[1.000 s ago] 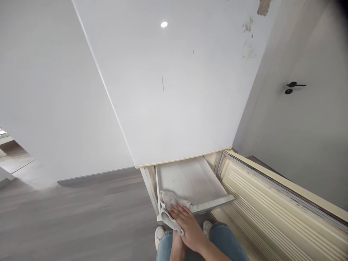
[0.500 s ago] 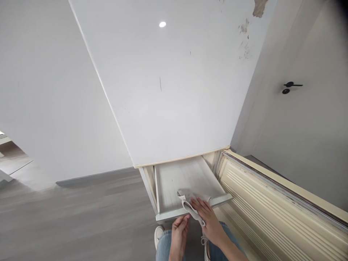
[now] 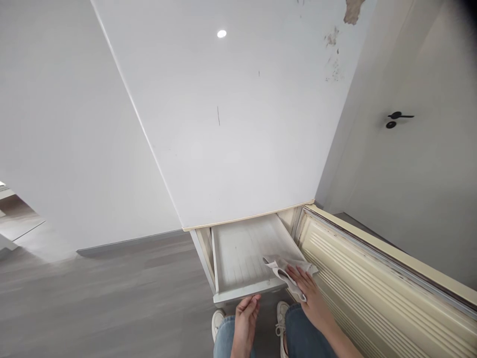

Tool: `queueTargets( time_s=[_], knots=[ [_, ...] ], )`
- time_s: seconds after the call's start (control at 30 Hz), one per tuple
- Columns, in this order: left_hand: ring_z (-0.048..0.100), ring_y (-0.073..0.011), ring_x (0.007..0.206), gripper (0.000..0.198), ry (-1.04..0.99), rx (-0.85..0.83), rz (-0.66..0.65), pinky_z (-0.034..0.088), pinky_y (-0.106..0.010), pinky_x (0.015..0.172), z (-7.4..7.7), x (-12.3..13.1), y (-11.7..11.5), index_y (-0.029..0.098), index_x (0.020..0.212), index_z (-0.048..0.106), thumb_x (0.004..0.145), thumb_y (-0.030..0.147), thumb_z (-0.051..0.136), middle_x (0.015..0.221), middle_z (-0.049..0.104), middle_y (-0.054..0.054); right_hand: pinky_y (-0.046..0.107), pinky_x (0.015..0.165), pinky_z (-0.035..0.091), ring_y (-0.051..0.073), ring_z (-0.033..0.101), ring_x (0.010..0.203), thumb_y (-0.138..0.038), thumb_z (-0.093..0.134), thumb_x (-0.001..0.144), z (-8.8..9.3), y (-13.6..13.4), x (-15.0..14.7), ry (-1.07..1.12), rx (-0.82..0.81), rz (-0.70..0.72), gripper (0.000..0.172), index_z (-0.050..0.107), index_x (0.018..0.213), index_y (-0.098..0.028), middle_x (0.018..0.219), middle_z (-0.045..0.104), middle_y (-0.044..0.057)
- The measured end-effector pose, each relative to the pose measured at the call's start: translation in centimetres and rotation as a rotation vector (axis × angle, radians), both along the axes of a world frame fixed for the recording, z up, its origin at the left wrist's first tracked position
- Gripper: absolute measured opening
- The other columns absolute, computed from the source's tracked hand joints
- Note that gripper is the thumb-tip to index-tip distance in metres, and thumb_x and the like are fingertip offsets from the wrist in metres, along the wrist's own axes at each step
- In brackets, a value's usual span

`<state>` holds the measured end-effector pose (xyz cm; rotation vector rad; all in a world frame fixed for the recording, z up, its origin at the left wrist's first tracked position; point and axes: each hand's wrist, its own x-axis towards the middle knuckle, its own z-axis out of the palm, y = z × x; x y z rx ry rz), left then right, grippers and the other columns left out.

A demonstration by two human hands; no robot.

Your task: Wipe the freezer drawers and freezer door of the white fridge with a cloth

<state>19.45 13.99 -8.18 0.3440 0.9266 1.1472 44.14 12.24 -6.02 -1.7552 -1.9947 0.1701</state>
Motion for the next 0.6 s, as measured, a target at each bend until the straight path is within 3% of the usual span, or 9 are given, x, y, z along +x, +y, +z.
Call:
queueTargets(
  time_s=[0.13,0.23,0.33,0.43,0.5,0.6],
  knots=[
    [0.069,-0.0347,0.109,0.017,-0.013,-0.010,0.016,0.052,-0.043,0.104,-0.2,0.0,0.0,0.016,0.068,0.077,0.055,0.021,0.085,0.087,0.080,-0.012,0.049,0.122,0.019,0.022,0.024,0.147,-0.021,0.029,0.091,0.6,-0.4,1.7,0.123,-0.029,-0.063,0.056,0.046,0.145,-0.021,0.154,0.039,0.003],
    [0.071,-0.0335,0.105,0.015,-0.018,-0.010,0.023,0.055,-0.043,0.099,-0.3,0.0,0.1,0.017,0.068,0.076,0.056,0.020,0.084,0.086,0.081,-0.011,0.046,0.121,0.019,0.023,0.024,0.147,-0.027,0.031,0.090,1.1,-0.6,3.0,0.355,-0.045,-0.142,0.055,0.050,0.141,-0.016,0.155,0.037,0.008],
    [0.073,-0.0316,0.099,0.013,-0.027,-0.002,0.016,0.058,-0.040,0.093,-0.3,0.1,0.1,0.016,0.068,0.076,0.057,0.018,0.084,0.084,0.081,-0.011,0.046,0.119,0.025,0.028,0.035,0.142,-0.039,0.043,0.084,1.5,-1.0,3.8,0.738,-0.071,-0.409,0.056,0.056,0.132,-0.014,0.149,0.046,0.013],
    [0.073,-0.0293,0.096,0.016,-0.038,0.010,0.016,0.058,-0.035,0.089,-0.2,0.1,0.1,0.013,0.070,0.076,0.057,0.017,0.084,0.085,0.080,-0.013,0.048,0.117,0.031,0.033,0.050,0.131,-0.050,0.064,0.071,2.8,-1.9,3.8,1.215,-0.075,-0.727,0.054,0.065,0.113,-0.016,0.128,0.064,0.013],
    [0.074,-0.0272,0.094,0.016,-0.054,0.011,0.022,0.058,-0.032,0.086,-0.1,0.1,0.1,0.011,0.071,0.077,0.058,0.016,0.084,0.085,0.080,-0.013,0.045,0.113,0.039,0.031,0.053,0.127,-0.050,0.077,0.061,4.2,-2.8,3.5,1.556,-0.043,-0.793,0.056,0.066,0.106,-0.019,0.121,0.068,0.010],
    [0.074,-0.0268,0.091,0.012,-0.087,-0.001,0.037,0.057,-0.032,0.085,0.0,0.2,0.1,0.012,0.069,0.076,0.059,0.014,0.083,0.082,0.080,-0.012,0.039,0.098,0.055,0.027,0.057,0.123,-0.043,0.084,0.057,6.6,-4.4,2.8,1.920,-0.014,-0.723,0.058,0.066,0.108,-0.023,0.120,0.069,0.007]
  ],
)
